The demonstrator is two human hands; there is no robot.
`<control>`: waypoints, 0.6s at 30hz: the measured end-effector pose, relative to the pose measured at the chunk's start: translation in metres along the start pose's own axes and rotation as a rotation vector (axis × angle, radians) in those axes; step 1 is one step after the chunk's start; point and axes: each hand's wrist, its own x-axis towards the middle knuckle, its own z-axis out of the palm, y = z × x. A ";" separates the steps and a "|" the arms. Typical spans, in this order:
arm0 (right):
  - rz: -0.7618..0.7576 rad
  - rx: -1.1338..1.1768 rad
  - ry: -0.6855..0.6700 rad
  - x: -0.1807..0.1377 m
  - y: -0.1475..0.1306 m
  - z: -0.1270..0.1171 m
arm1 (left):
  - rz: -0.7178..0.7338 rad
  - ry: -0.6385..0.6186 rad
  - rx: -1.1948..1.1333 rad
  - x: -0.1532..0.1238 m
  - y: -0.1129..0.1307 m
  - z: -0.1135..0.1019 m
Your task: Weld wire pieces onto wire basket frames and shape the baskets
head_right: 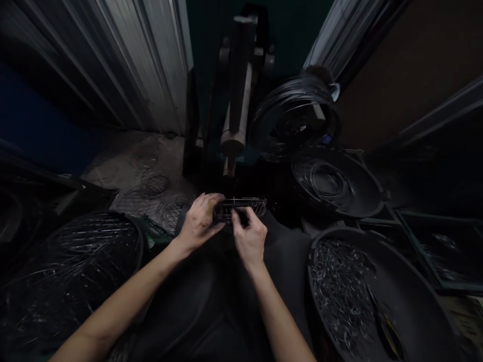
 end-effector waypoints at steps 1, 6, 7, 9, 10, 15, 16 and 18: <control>-0.038 -0.017 0.030 0.000 0.001 0.004 | 0.001 0.012 -0.017 0.001 -0.003 0.000; -0.141 -0.028 0.118 0.006 0.006 0.018 | 0.018 0.078 -0.077 0.010 -0.013 -0.002; -0.151 -0.031 0.124 0.008 0.006 0.020 | 0.025 0.087 -0.080 0.012 -0.015 -0.002; -0.170 -0.033 0.134 0.012 0.007 0.023 | 0.041 0.102 -0.082 0.015 -0.019 -0.003; -0.177 -0.031 0.138 0.014 0.007 0.024 | 0.048 0.107 -0.083 0.017 -0.021 -0.004; -0.206 -0.022 0.152 0.023 0.009 0.029 | 0.070 0.140 -0.084 0.024 -0.030 -0.001; -0.214 -0.021 0.155 0.024 0.010 0.029 | 0.076 0.145 -0.083 0.025 -0.031 0.000; -0.221 -0.018 0.157 0.027 0.011 0.030 | 0.086 0.152 -0.083 0.028 -0.032 0.001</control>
